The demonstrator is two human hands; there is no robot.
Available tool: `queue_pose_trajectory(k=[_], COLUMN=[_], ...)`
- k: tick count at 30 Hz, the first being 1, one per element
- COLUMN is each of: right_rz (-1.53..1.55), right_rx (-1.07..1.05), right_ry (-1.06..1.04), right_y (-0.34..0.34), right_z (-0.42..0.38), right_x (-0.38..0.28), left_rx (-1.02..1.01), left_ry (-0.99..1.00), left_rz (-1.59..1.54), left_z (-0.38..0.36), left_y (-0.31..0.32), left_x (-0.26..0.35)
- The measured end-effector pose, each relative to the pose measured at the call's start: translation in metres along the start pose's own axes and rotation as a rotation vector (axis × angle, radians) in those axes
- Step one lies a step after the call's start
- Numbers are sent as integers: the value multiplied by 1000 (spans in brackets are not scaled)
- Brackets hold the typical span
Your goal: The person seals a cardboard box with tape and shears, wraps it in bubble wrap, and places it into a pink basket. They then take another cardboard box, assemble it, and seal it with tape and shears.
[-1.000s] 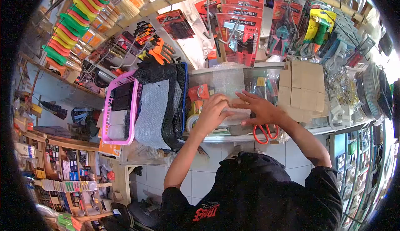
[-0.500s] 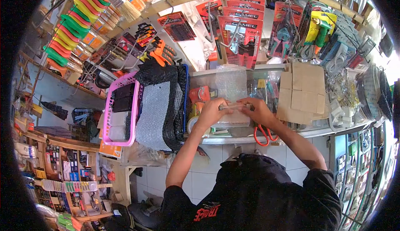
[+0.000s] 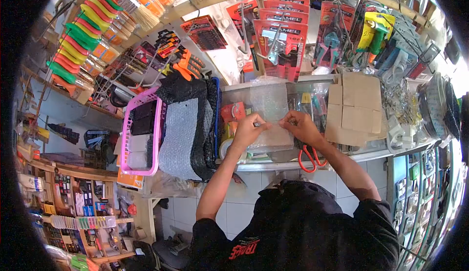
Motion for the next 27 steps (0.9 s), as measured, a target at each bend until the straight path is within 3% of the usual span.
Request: queue_pose_trajectory(k=[5, 8, 14, 17, 23, 27], right_rz=[15, 51, 224, 195, 150, 144], right_rx=[30, 18, -36, -22, -17, -26], right_ry=[28, 96, 133, 305, 360, 372], right_y=[2, 1, -3, -5, -5, -4], right_z=[2, 2, 15, 20, 23, 25], right_x=[5, -2, 21, 20, 27, 22], left_rx=[-47, -94, -302, -391, -413, -456], left_ry=[-116, -77, -191, -344, -504, -485], left_rz=[8, -83, -212, -318, -356, -309], left_z=[0, 7, 19, 20, 16, 20], left_y=[-6, 0, -7, -3, 4, 4], left_x=[9, -15, -18, -29, -37, -39])
Point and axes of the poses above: each hand's wrist, its own z-axis towards the middle knuckle, its own y-axis out of the palm, x = y × z, the point moved 3 cm from there along z, towards the middle knuckle, and after that the axes turned 6 degrees about z, right-handed, at the moved point
